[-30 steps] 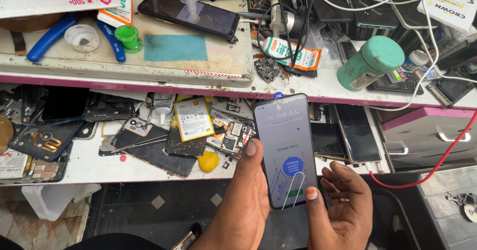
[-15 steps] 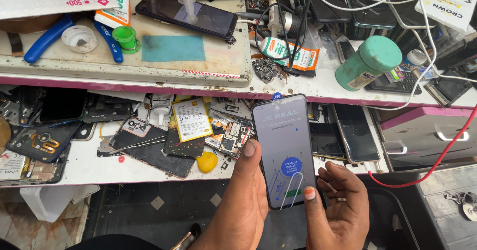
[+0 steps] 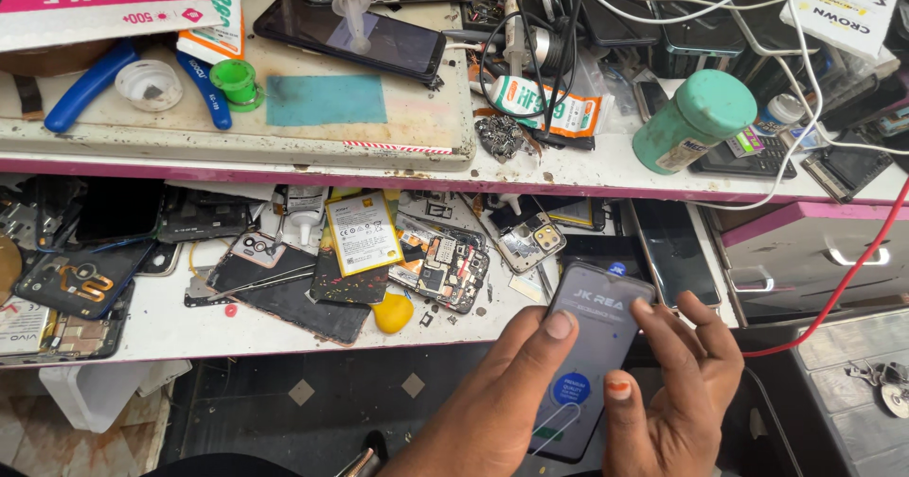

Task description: The person connects a charging cable to a disassembled smartphone, observes the charging indicator, and then uses a metal tool to pry and separate the screen assembly from the phone body. The person handles the phone, charging cable, and metal tool throughout the process.

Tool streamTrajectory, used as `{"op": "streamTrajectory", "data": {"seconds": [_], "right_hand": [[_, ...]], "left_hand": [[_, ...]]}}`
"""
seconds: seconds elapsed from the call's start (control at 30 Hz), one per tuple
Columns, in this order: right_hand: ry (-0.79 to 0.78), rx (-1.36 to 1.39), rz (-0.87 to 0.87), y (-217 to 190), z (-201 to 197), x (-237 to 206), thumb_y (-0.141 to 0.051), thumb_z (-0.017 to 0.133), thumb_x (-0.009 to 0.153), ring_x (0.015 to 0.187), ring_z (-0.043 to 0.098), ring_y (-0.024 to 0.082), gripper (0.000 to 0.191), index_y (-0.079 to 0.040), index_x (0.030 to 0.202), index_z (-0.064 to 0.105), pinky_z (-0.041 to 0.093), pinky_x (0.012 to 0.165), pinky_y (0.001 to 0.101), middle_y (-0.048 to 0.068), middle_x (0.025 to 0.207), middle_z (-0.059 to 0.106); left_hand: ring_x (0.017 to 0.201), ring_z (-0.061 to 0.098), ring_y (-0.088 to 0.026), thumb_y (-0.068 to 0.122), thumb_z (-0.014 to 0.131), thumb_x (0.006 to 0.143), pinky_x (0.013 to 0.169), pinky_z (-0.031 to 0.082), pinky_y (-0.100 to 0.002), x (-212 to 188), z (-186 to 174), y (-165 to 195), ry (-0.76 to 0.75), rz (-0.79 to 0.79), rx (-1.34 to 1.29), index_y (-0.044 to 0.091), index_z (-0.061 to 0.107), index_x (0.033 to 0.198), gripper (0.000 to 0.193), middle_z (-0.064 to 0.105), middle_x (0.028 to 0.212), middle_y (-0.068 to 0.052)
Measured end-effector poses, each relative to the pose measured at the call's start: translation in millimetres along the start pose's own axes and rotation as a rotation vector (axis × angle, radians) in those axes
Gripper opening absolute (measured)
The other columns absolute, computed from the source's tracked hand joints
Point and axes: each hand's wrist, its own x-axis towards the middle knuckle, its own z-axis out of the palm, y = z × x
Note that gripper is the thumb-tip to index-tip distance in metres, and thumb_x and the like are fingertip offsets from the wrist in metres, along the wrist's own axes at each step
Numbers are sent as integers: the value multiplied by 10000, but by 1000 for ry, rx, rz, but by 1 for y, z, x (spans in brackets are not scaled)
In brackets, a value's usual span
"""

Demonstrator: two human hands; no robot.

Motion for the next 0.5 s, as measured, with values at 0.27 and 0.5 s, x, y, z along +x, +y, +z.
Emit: {"op": "streamTrajectory", "data": {"seconds": [0.27,0.5], "right_hand": [[99,105,14,-6,5,4,-587,625,970,1297,479,238,727,20,1368,575,432,1091,369,202,1488,366],[149,240,10,-11,6,6,-595,630,1045,1364,543,259,665,18,1301,599,467,1227,419,208,1479,373]], "left_hand": [[1342,526,-207,608,330,994,1144,323,-355,1,0,-2,16,-174,-36,46,538,1377,712,615,1381,-136],[1387,490,-217,623,349,1054,1137,299,-373,3,-1,-4,7,-112,-37,30,531,1426,724,589,1446,-153]]}}
